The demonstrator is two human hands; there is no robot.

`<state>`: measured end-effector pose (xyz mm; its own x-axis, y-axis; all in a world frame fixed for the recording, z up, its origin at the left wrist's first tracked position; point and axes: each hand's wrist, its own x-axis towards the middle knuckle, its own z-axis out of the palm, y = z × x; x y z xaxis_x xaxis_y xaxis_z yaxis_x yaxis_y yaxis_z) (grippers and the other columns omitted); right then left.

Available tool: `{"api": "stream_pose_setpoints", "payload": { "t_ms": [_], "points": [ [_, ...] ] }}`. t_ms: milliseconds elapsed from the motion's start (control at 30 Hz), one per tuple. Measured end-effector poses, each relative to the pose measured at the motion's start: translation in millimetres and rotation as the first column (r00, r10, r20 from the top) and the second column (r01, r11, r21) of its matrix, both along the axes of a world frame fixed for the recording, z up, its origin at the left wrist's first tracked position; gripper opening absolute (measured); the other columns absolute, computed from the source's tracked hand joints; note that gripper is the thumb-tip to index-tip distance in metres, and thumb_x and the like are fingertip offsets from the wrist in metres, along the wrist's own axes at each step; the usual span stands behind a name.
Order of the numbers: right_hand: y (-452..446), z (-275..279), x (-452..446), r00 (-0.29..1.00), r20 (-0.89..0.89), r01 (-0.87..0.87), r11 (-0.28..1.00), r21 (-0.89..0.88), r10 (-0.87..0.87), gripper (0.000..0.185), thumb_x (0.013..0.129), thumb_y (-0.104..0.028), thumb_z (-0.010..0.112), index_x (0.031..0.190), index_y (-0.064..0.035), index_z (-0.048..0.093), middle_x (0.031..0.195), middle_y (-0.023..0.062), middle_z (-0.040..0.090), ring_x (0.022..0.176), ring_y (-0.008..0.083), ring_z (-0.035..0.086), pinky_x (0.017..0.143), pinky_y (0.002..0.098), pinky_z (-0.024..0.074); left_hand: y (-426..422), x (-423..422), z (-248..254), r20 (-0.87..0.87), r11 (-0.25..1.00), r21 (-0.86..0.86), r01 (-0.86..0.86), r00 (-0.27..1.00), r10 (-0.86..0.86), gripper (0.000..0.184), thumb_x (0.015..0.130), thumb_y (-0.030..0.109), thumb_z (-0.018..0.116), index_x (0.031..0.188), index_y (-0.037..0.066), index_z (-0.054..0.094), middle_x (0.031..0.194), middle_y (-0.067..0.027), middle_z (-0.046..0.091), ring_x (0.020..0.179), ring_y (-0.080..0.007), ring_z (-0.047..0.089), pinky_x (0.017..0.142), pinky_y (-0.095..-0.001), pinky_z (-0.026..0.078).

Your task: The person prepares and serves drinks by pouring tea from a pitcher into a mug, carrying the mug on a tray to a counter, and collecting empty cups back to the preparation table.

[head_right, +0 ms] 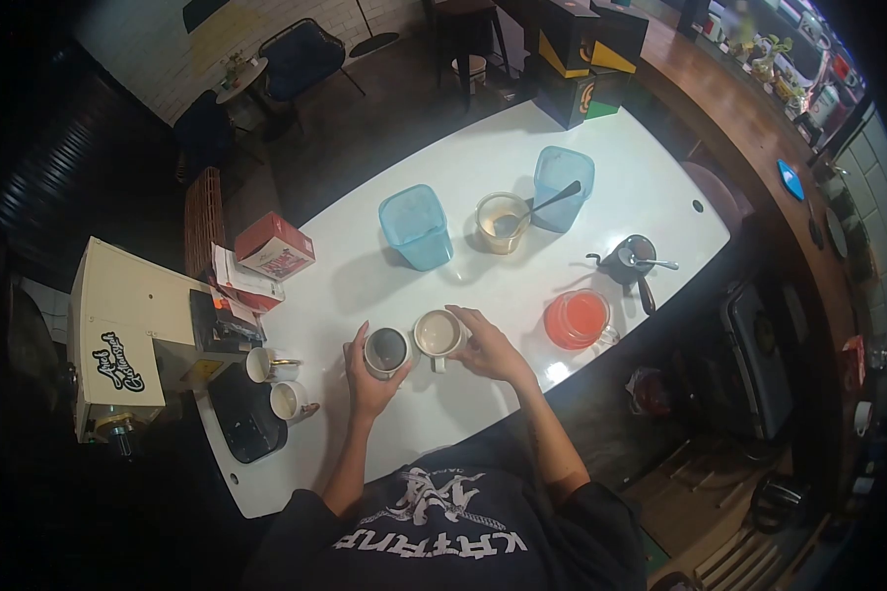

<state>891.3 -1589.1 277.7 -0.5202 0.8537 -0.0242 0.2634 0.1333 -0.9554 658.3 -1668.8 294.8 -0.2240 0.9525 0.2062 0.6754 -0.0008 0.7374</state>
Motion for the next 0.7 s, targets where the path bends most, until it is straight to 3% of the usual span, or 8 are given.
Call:
{"api": "stream_pose_setpoints", "payload": {
  "t_ms": [100, 167, 233, 333, 400, 467, 667, 700],
  "points": [
    [-2, 6, 3, 1.0, 0.026, 0.015, 1.0, -0.011, -0.014, 0.082, 0.075, -0.01, 0.079, 0.145, -0.0135, 0.037, 0.133, 0.0124, 0.047, 0.082, 0.0186, 0.058, 0.074, 0.0302, 0.0528, -1, 3, 2, 0.014, 1.0, -0.03, -0.008, 1.0, 0.009, 0.093, 0.065, 0.027, 0.087, 0.14, 0.002, 0.037, 0.113, -0.0187, 0.053, 0.106, -0.0335, 0.048, 0.093, -0.046, 0.04],
    [-6, 17, 7, 0.997, 0.065, 0.035, 0.998, -0.054, -0.031, 0.08, 0.077, -0.018, 0.078, 0.144, -0.01, 0.035, 0.134, 0.0169, 0.046, 0.089, 0.0287, 0.062, 0.078, 0.0357, 0.0536, 0, 2, 0, 0.028, 0.999, -0.04, 0.003, 1.0, -0.002, 0.092, 0.067, 0.03, 0.086, 0.14, 0.002, 0.037, 0.117, -0.02, 0.052, 0.108, -0.0344, 0.047, 0.095, -0.0465, 0.039],
    [-10, 24, 16, 0.996, 0.072, 0.065, 0.997, -0.047, -0.061, 0.08, 0.077, -0.02, 0.078, 0.144, -0.0091, 0.035, 0.132, 0.0175, 0.047, 0.088, 0.0287, 0.062, 0.077, 0.0355, 0.0535, 4, -2, -3, -0.042, 0.998, 0.056, 0.025, 0.999, -0.023, 0.088, 0.07, 0.04, 0.081, 0.139, 0.003, 0.04, 0.124, -0.0209, 0.048, 0.115, -0.0364, 0.045, 0.1, -0.0487, 0.035],
    [-20, 30, 34, 0.988, 0.092, 0.127, 0.991, -0.035, -0.123, 0.075, 0.079, -0.022, 0.077, 0.142, -0.0077, 0.037, 0.127, 0.0176, 0.05, 0.086, 0.0281, 0.063, 0.076, 0.0351, 0.0533, 14, -2, 13, -0.126, 0.989, 0.045, 0.142, 0.983, -0.135, 0.082, 0.073, 0.047, 0.076, 0.135, 0.005, 0.046, 0.128, -0.02, 0.045, 0.12, -0.0372, 0.043, 0.104, -0.0516, 0.031],
    [-27, 30, 47, 0.98, 0.105, 0.171, 0.985, -0.03, -0.167, 0.071, 0.08, -0.022, 0.076, 0.14, -0.0072, 0.04, 0.123, 0.0171, 0.053, 0.085, 0.0275, 0.063, 0.075, 0.035, 0.053, 29, 1, 27, -0.174, 0.979, 0.007, 0.202, 0.965, -0.198, 0.08, 0.07, 0.05, 0.078, 0.132, 0.007, 0.051, 0.129, -0.016, 0.048, 0.124, -0.0346, 0.043, 0.107, -0.054, 0.027],
    [-36, 29, 60, 0.976, 0.08, 0.203, 0.979, 0.028, -0.205, 0.054, 0.084, -0.02, 0.073, 0.13, -0.0045, 0.05, 0.109, 0.0155, 0.06, 0.082, 0.0262, 0.063, 0.073, 0.0353, 0.0519, 39, 8, 39, -0.3, 0.919, -0.245, 0.31, 0.877, -0.376, 0.085, 0.067, 0.054, 0.078, 0.133, 0.008, 0.051, 0.129, -0.0121, 0.051, 0.125, -0.0307, 0.046, 0.111, -0.0553, 0.022],
    [-58, 43, 98, 0.922, 0.034, 0.378, 0.917, 0.129, -0.385, 0.036, 0.085, -0.014, 0.07, 0.118, -0.0013, 0.059, 0.096, 0.0127, 0.065, 0.077, 0.0229, 0.062, 0.069, 0.0327, 0.0501, 56, 28, 41, -0.314, 0.841, -0.367, 0.398, 0.798, -0.515, 0.092, 0.064, 0.053, 0.08, 0.137, 0.007, 0.047, 0.129, -0.0124, 0.057, 0.122, -0.0291, 0.052, 0.114, -0.0554, 0.022],
    [-62, 44, 103, 0.907, 0.011, 0.415, 0.899, 0.142, -0.42, 0.034, 0.084, -0.007, 0.07, 0.116, 0.0016, 0.059, 0.098, 0.0102, 0.066, 0.078, 0.0171, 0.063, 0.07, 0.0292, 0.0507, 58, 29, 38, -0.3, 0.833, -0.385, 0.398, 0.8, -0.52, 0.092, 0.065, 0.054, 0.08, 0.137, 0.007, 0.048, 0.128, -0.0124, 0.057, 0.12, -0.028, 0.054, 0.114, -0.0545, 0.022]
  ]
}}
